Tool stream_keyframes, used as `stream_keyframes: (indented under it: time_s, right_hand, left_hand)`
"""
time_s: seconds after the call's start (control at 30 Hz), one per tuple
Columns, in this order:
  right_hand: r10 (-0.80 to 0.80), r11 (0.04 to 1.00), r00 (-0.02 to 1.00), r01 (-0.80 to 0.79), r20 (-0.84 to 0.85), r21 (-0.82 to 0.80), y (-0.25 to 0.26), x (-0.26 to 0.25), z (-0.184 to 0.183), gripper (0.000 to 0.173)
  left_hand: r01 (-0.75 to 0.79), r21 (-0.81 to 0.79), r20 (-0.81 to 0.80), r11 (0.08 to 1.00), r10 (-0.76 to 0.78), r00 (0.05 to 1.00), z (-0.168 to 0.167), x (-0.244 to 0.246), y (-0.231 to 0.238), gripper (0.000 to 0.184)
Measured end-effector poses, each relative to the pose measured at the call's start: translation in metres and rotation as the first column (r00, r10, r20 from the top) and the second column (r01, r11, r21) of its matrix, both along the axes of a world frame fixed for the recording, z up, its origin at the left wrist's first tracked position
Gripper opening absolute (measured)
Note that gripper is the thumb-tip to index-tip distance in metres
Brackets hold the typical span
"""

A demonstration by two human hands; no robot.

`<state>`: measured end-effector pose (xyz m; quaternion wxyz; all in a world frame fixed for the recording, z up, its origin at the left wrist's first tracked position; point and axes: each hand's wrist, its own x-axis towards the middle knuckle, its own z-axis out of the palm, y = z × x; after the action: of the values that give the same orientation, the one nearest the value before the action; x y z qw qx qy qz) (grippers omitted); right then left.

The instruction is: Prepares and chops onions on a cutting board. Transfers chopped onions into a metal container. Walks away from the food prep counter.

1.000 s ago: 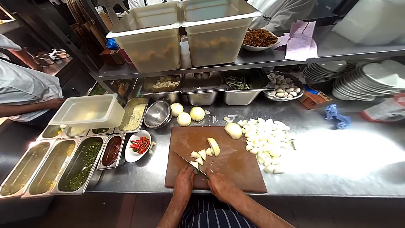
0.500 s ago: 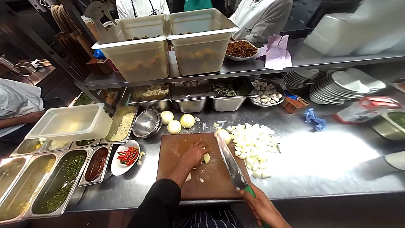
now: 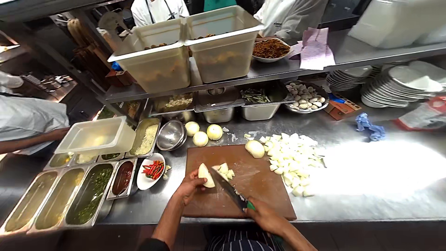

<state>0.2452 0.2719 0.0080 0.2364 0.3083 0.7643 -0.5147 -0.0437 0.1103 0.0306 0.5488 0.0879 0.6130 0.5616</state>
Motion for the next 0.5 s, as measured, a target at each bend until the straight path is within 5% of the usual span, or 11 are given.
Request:
stream_keyframes:
  time_s: [0.17,0.27,0.5]
  right_hand:
    - [-0.069,0.978,0.963,0.117,-0.261,0.171,-0.020,-0.039,0.009,0.042]
    - [-0.104,0.967,0.910,0.186,-0.401,0.173,-0.040,-0.075,0.008,0.043]
    - [0.077,0.975,0.919,0.011,-0.386,0.222,-0.050,-0.111,-0.005,0.041]
  left_hand:
    - [-0.329,-0.184,0.098,0.926,0.350,0.932,-0.026,0.044,-0.021,0.029]
    - [-0.347,-0.224,0.051,0.911,0.366,0.929,-0.027,0.058,-0.020,0.028]
    - [-0.350,-0.206,0.062,0.914,0.369,0.927,-0.020,0.056,-0.026,0.026]
